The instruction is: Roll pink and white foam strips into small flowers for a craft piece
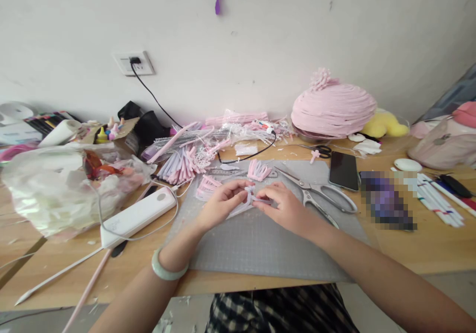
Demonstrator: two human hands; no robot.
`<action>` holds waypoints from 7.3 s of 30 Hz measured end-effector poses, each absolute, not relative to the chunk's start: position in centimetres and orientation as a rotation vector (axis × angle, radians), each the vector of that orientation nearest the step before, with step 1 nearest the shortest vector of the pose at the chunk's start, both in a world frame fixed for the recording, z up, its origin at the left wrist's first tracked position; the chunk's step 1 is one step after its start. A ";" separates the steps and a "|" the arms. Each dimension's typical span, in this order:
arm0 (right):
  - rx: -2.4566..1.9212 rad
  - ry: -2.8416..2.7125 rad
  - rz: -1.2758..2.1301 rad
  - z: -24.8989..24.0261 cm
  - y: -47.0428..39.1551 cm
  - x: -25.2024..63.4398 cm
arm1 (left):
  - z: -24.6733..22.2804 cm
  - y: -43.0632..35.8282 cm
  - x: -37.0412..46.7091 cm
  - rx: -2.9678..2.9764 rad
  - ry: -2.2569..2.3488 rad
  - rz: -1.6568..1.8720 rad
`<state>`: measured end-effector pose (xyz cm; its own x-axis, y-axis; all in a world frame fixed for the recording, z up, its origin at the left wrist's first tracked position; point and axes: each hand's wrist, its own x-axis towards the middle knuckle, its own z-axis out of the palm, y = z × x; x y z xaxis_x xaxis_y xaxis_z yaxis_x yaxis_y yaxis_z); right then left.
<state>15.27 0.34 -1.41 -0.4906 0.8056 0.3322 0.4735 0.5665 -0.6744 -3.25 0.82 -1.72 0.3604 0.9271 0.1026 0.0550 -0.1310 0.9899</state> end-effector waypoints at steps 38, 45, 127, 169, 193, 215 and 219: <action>-1.090 -1.776 1.281 -3.5 1.2 14.3 | -3.0 0.5 -1.8 1.416 0.943 1.081; -0.985 -1.719 1.383 -2.7 1.0 14.6 | -3.2 0.4 -1.7 1.299 0.855 1.154; -1.137 -1.799 1.175 -2.9 2.0 14.9 | -3.1 0.6 -2.1 1.222 0.893 0.992; -1.069 -1.811 0.975 -2.8 0.9 14.5 | -2.4 0.0 -1.5 1.254 0.982 1.229; -1.084 -1.892 1.020 -2.7 1.5 15.2 | -2.7 0.5 -2.1 1.496 1.043 0.986; -0.897 -2.034 0.794 -3.0 1.7 15.6 | -3.2 0.9 -2.6 1.752 1.037 1.111; -0.938 -2.056 0.644 -3.3 2.1 15.9 | -2.9 0.7 -2.5 1.392 0.891 0.888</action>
